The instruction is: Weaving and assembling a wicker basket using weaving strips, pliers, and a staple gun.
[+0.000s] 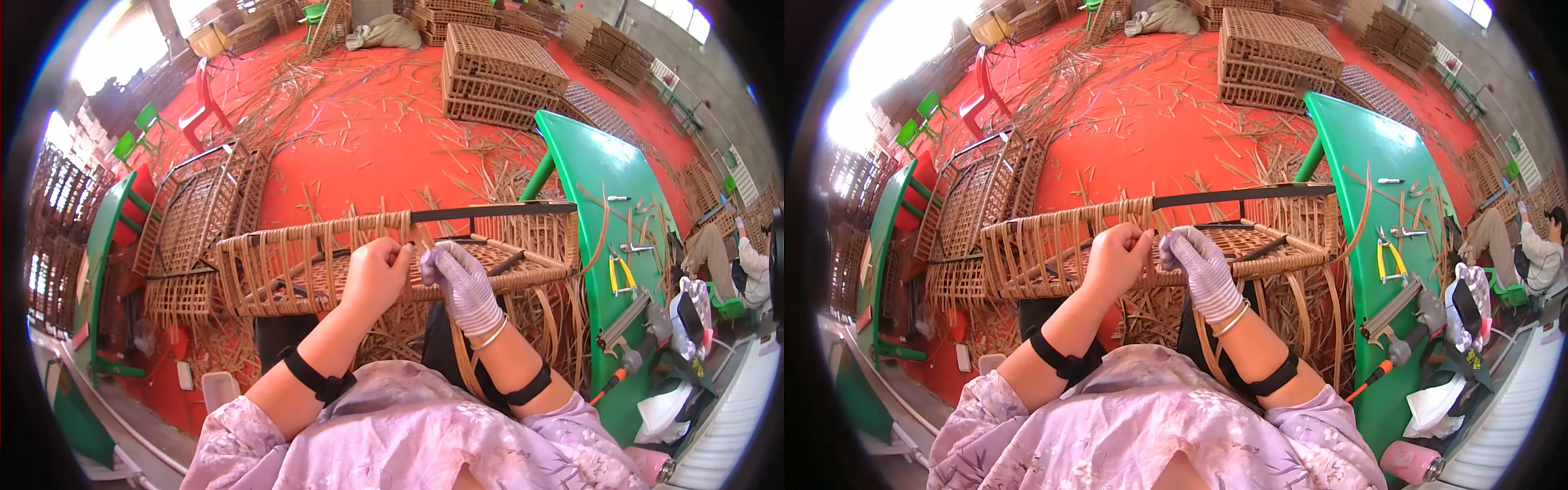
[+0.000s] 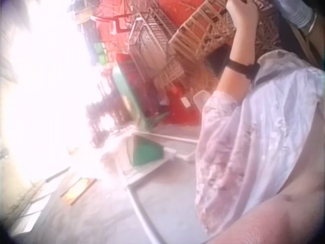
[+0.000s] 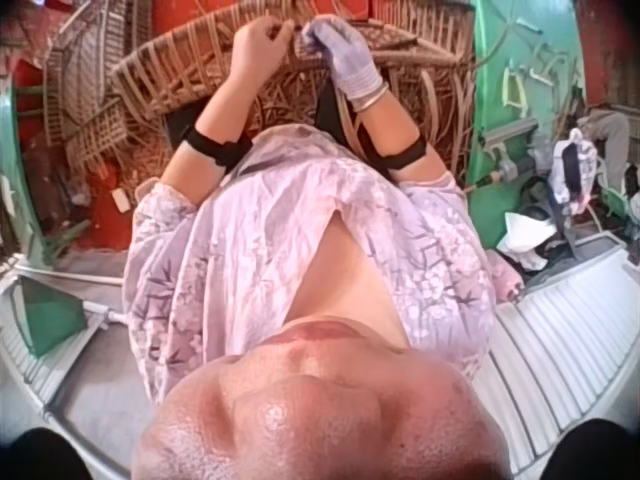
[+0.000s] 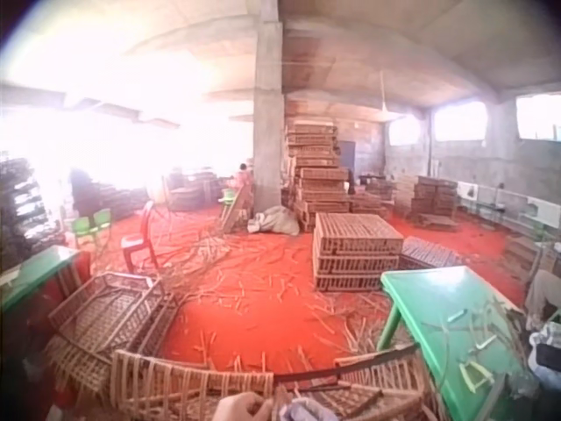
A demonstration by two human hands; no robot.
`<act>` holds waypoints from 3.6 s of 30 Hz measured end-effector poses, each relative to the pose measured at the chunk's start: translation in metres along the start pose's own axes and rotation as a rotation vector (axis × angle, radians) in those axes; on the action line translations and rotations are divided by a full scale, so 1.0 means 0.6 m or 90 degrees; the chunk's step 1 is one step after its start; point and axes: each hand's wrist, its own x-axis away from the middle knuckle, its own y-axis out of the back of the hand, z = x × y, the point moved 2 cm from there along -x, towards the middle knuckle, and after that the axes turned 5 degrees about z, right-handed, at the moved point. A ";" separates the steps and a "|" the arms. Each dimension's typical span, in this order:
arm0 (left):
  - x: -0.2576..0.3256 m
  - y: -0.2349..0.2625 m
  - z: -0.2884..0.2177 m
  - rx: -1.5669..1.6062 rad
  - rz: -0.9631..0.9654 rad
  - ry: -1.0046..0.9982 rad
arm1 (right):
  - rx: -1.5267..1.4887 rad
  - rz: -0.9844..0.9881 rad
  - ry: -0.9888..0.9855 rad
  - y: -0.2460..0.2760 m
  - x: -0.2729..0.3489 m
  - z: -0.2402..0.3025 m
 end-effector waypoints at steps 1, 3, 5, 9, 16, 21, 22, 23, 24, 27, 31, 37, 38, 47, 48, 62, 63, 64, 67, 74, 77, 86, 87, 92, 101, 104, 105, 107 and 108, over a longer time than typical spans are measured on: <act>0.000 0.005 -0.010 -0.084 0.013 -0.029 | 0.039 -0.006 0.010 -0.003 0.002 0.005; -0.001 0.017 -0.030 -0.164 0.027 -0.055 | 0.081 -0.012 0.017 -0.012 0.003 0.017; -0.009 0.029 -0.056 -0.333 -0.032 -0.114 | 0.173 -0.021 0.046 -0.026 0.005 0.039; -0.048 0.040 -0.041 -0.365 -0.092 -0.408 | 0.248 0.007 0.087 -0.055 -0.018 0.081; -0.053 0.038 -0.040 -0.344 0.035 -0.295 | 0.678 -0.044 0.277 -0.062 -0.150 0.145; -0.052 0.031 -0.043 -0.266 -0.020 -0.324 | 0.980 -0.099 0.241 -0.029 -0.246 0.115; -0.056 0.030 -0.039 -0.277 -0.019 -0.324 | 1.046 -0.101 0.163 -0.023 -0.255 0.105; -0.059 0.030 -0.040 -0.276 -0.013 -0.324 | 1.061 -0.083 0.081 -0.015 -0.261 0.099; -0.057 0.034 -0.045 -0.307 -0.012 -0.330 | 1.058 -0.082 0.076 -0.017 -0.265 0.098; -0.061 0.033 -0.042 -0.350 -0.007 -0.333 | 1.083 -0.021 -0.178 -0.019 -0.275 0.100; -0.071 0.038 -0.042 -0.378 0.026 -0.301 | 1.130 0.039 -0.276 -0.023 -0.279 0.100; -0.085 0.046 -0.068 -0.382 0.152 -0.156 | 1.047 -0.046 0.017 -0.014 -0.251 0.087; -0.088 0.050 -0.074 -0.381 0.149 -0.155 | 0.953 -0.131 0.269 -0.016 -0.230 0.089; -0.131 0.061 -0.058 -0.158 0.324 -0.059 | 0.721 0.000 -0.105 0.004 -0.022 0.035; -0.136 0.065 -0.058 -0.157 0.324 -0.060 | 0.652 -0.058 -0.032 0.009 -0.025 0.029; -0.144 0.062 -0.035 -0.077 0.357 -0.054 | 0.698 -0.157 0.048 -0.024 -0.041 0.039; -0.143 0.062 -0.034 -0.091 0.354 -0.058 | 0.725 -0.139 0.074 -0.028 -0.037 0.044; -0.143 0.063 -0.035 -0.088 0.352 -0.059 | 0.752 -0.121 0.100 -0.031 -0.036 0.048; -0.143 0.063 -0.033 -0.100 0.348 -0.053 | 0.756 -0.101 0.158 -0.028 -0.039 0.052; -0.145 0.059 -0.032 -0.112 0.367 -0.054 | 0.591 -0.066 0.184 -0.020 -0.064 0.079; -0.144 0.062 -0.033 -0.113 0.370 -0.046 | 0.714 -0.037 0.148 -0.030 -0.068 0.089; -0.145 0.063 -0.021 -0.149 0.351 -0.098 | 0.913 -0.083 0.192 -0.027 -0.056 0.149; -0.144 0.061 -0.029 -0.143 0.342 -0.114 | 0.927 -0.096 0.145 -0.032 -0.058 0.161; -0.134 0.070 -0.046 -0.148 0.352 -0.064 | 1.052 -0.001 -0.121 -0.044 -0.109 0.151; -0.114 0.062 -0.035 -0.196 0.281 -0.187 | 0.572 -0.089 0.193 -0.018 -0.087 0.046; -0.088 0.060 -0.032 -0.185 0.233 -0.219 | 0.328 -0.059 0.184 -0.015 -0.062 0.023; -0.074 0.060 -0.033 -0.162 0.097 -0.296 | 0.216 -0.052 0.074 -0.025 -0.050 0.029; -0.043 0.053 -0.036 -0.137 -0.033 -0.374 | 0.186 -0.076 0.040 -0.016 -0.039 0.028; -0.024 0.053 -0.037 -0.184 -0.081 -0.339 | 0.158 -0.096 0.007 -0.010 -0.035 0.026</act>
